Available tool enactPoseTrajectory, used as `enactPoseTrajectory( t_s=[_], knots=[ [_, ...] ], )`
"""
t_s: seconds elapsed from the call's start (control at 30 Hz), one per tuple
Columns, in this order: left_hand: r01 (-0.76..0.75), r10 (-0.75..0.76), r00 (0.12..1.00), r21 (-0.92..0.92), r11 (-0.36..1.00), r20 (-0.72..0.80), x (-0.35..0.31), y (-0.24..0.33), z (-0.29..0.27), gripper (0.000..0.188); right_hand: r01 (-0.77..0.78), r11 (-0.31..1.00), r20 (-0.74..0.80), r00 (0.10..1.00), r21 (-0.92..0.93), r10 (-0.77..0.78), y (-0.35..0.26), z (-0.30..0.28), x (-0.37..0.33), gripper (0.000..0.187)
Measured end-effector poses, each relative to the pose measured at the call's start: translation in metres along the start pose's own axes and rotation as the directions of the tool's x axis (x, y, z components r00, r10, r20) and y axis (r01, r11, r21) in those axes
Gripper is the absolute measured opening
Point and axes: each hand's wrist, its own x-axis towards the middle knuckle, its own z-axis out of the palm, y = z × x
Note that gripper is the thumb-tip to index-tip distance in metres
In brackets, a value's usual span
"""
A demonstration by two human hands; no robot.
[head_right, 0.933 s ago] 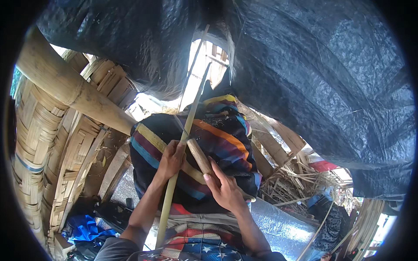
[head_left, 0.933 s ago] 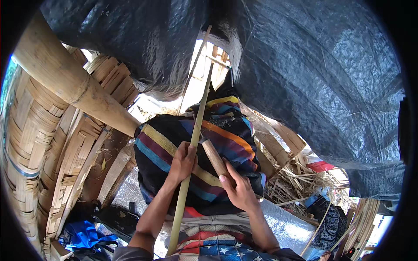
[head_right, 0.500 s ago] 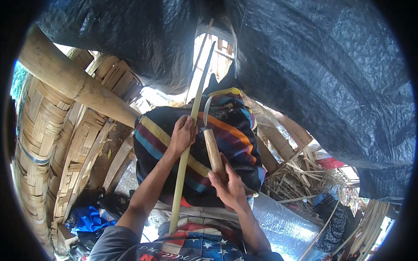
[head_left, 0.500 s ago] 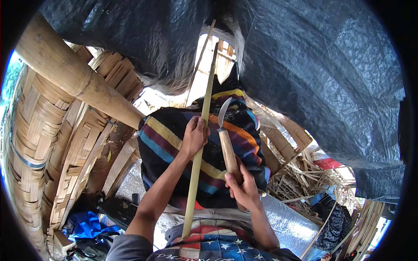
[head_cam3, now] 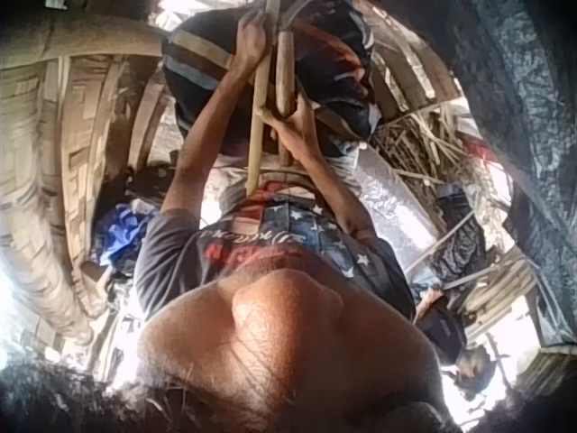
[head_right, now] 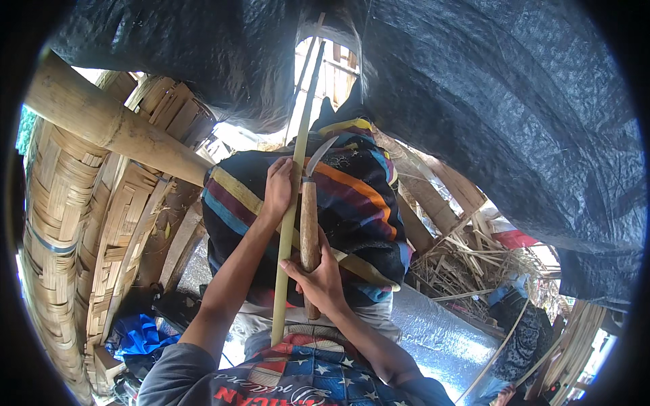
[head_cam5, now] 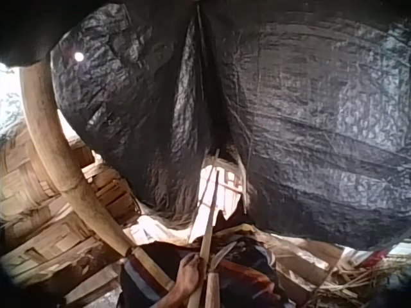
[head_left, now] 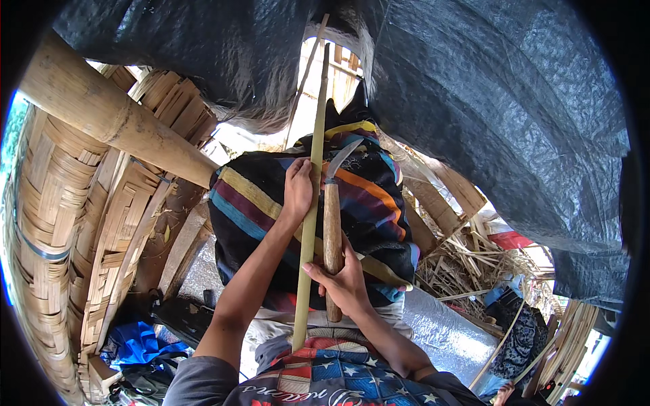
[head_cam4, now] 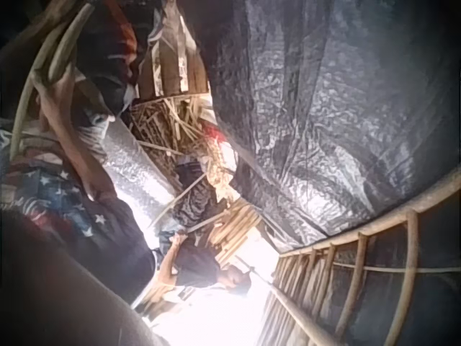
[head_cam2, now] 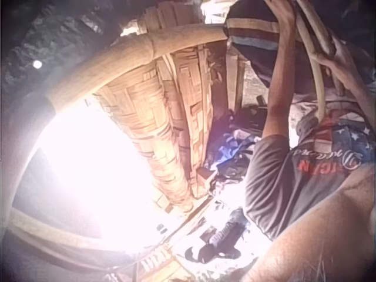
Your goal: The person is using a curved knife to shave or peel a thin strip of bamboo.
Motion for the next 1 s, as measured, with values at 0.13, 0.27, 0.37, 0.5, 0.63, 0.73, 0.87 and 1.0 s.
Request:
enactPoseTrajectory(
  t_s=[0.13,0.27,0.37,0.5,0.63,0.73,0.87,1.0],
  knots=[
    [0.025,-0.026,1.0,0.012,1.0,0.014,0.001,0.008,-0.004,0.037,0.075,0.997,-0.004,0.997,-0.01,-0.075,0.004,0.005,0.006,0.089],
    [0.269,-0.231,0.948,-0.163,0.949,0.218,-0.008,0.02,-0.014,0.039,0.188,0.982,-0.049,0.981,-0.002,-0.188,-0.001,0.01,0.008,0.094],
    [0.468,-0.381,0.874,-0.312,0.827,0.302,-0.026,0.03,-0.015,0.044,0.281,0.958,-0.088,0.955,-0.055,-0.285,0.013,0.006,0.014,0.097],
    [0.509,-0.422,0.857,-0.358,0.783,0.295,-0.037,0.006,-0.029,0.041,0.455,0.873,-0.046,0.882,-0.177,-0.469,0.024,0.012,0.022,0.097],
    [0.319,-0.307,0.948,-0.276,0.906,0.087,-0.042,0.005,-0.015,0.026,0.48,0.823,-0.006,0.863,-0.305,-0.506,0.025,0.008,0.021,0.098],
    [0.322,-0.283,0.946,-0.346,0.881,0.16,-0.047,0.016,-0.02,0.028,0.114,0.97,-0.001,0.993,-0.217,-0.117,-0.008,0.0,0.005,0.098],
    [0.332,-0.282,0.939,-0.305,0.892,0.198,-0.055,0.036,-0.026,0.035,0.091,0.869,-0.103,0.982,-0.487,-0.16,-0.008,-0.05,0.008,0.067],
    [0.313,-0.276,0.949,-0.341,0.887,0.152,-0.074,0.062,-0.018,0.036,0.187,0.519,-0.036,0.92,-0.834,-0.39,-0.023,-0.082,0.011,0.052]
  ],
)
